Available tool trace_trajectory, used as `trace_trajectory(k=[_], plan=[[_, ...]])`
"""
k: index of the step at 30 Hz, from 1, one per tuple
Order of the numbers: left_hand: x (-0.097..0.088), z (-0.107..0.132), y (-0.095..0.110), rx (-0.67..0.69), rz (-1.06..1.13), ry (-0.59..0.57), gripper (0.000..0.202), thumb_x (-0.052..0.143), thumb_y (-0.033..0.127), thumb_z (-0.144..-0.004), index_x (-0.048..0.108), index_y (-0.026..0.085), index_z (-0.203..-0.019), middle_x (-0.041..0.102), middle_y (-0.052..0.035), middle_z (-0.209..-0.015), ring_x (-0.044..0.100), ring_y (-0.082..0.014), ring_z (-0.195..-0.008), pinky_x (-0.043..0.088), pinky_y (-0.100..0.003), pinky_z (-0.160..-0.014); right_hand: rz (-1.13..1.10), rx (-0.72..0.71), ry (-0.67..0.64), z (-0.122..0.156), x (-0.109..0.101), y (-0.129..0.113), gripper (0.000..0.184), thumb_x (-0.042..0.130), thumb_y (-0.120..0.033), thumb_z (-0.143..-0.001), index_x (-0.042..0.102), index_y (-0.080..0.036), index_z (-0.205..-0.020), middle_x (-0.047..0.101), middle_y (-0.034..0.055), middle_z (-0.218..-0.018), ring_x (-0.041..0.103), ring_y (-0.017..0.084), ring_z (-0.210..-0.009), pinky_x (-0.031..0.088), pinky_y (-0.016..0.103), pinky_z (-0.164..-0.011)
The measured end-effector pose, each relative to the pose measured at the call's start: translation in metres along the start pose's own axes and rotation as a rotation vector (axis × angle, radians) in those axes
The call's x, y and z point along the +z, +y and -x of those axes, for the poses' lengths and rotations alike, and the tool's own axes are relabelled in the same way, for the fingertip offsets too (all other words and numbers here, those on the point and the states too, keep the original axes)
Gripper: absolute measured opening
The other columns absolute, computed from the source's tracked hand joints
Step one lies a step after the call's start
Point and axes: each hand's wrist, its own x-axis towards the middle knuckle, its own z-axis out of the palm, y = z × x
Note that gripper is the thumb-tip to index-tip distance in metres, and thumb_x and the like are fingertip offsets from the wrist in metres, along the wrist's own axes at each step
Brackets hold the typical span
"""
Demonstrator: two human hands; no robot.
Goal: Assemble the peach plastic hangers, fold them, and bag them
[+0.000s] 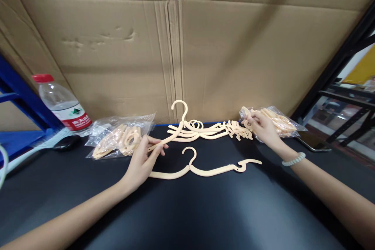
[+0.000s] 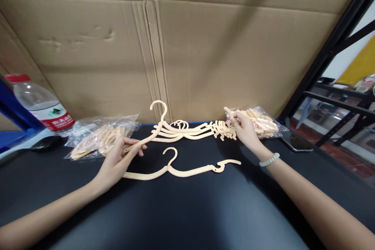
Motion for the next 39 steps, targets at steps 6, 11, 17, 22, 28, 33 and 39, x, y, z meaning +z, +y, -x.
trace_trajectory(k=[6, 11, 17, 22, 28, 33, 39], plan=[[0.000, 0.001, 0.004, 0.027, 0.034, -0.001, 0.009, 0.049, 0.028, -0.094, 0.047, 0.019, -0.093, 0.066, -0.0038, -0.086, 0.063, -0.0153, -0.072, 0.051, -0.035, -0.073, -0.286, 0.134, -0.020, 0.006, 0.002, -0.021, 0.031, 0.044, -0.055, -0.092, 0.044, -0.024, -0.088, 0.064, 0.0023, -0.076, 0.061, 0.017, -0.062, 0.045, 0.026, -0.050], [0.000, 0.002, 0.005, 0.032, 0.105, -0.017, 0.007, 0.049, 0.026, -0.094, 0.046, 0.020, -0.093, 0.065, -0.0029, -0.086, 0.061, -0.0142, -0.071, 0.050, -0.033, -0.072, -0.452, 0.210, -0.122, 0.016, 0.011, -0.043, 0.028, 0.052, -0.051, -0.089, 0.039, -0.026, -0.087, 0.059, -0.0023, -0.068, 0.054, 0.013, -0.052, 0.034, 0.022, -0.041], [-0.001, 0.003, 0.007, 0.039, 0.144, -0.032, 0.006, 0.050, 0.024, -0.094, 0.046, 0.020, -0.092, 0.064, -0.0026, -0.087, 0.060, -0.0133, -0.070, 0.049, -0.033, -0.072, -0.785, 0.378, -0.302, 0.024, 0.016, -0.053, 0.030, 0.065, -0.035, -0.081, 0.038, -0.025, -0.081, 0.035, -0.0080, -0.063, 0.031, 0.007, -0.047, 0.016, 0.019, -0.042], [0.000, 0.003, 0.008, 0.026, 0.172, -0.041, 0.007, 0.051, 0.022, -0.094, 0.045, 0.020, -0.090, 0.064, -0.0025, -0.088, 0.060, -0.0127, -0.070, 0.049, -0.032, -0.073, -0.859, 0.472, -0.356, 0.024, 0.012, -0.060, 0.013, 0.050, -0.032, -0.082, 0.043, -0.022, -0.077, 0.030, -0.0049, -0.063, 0.025, 0.010, -0.049, 0.018, 0.022, -0.042], [-0.001, 0.004, 0.006, 0.007, 0.177, -0.051, 0.006, 0.051, 0.022, -0.093, 0.045, 0.021, -0.093, 0.062, 0.0001, -0.082, 0.059, -0.0117, -0.068, 0.049, -0.028, -0.068, -0.828, 0.427, -0.339, 0.028, 0.013, -0.061, 0.011, 0.062, -0.030, -0.076, 0.060, -0.019, -0.078, 0.050, 0.0029, -0.079, 0.043, 0.015, -0.066, 0.039, 0.029, -0.056], [-0.003, 0.002, 0.005, -0.013, 0.111, -0.078, 0.020, 0.051, 0.026, -0.093, 0.053, 0.019, -0.111, 0.062, -0.0009, -0.082, 0.060, -0.0135, -0.070, 0.050, -0.028, -0.070, -0.602, 0.292, -0.268, 0.034, 0.015, -0.059, 0.027, 0.072, -0.045, -0.077, 0.071, -0.020, -0.087, 0.061, 0.0043, -0.086, 0.049, 0.016, -0.075, 0.042, 0.031, -0.068], [-0.003, -0.001, 0.005, 0.023, 0.090, -0.094, 0.024, 0.052, 0.028, -0.091, 0.063, 0.018, -0.110, 0.066, -0.0049, -0.091, 0.062, -0.0154, -0.077, 0.053, -0.026, -0.069, -0.830, 0.358, -0.273, 0.039, 0.014, -0.069, 0.020, 0.079, -0.036, -0.073, 0.066, -0.022, -0.079, 0.054, -0.0020, -0.074, 0.048, 0.010, -0.062, 0.041, 0.025, -0.055]])
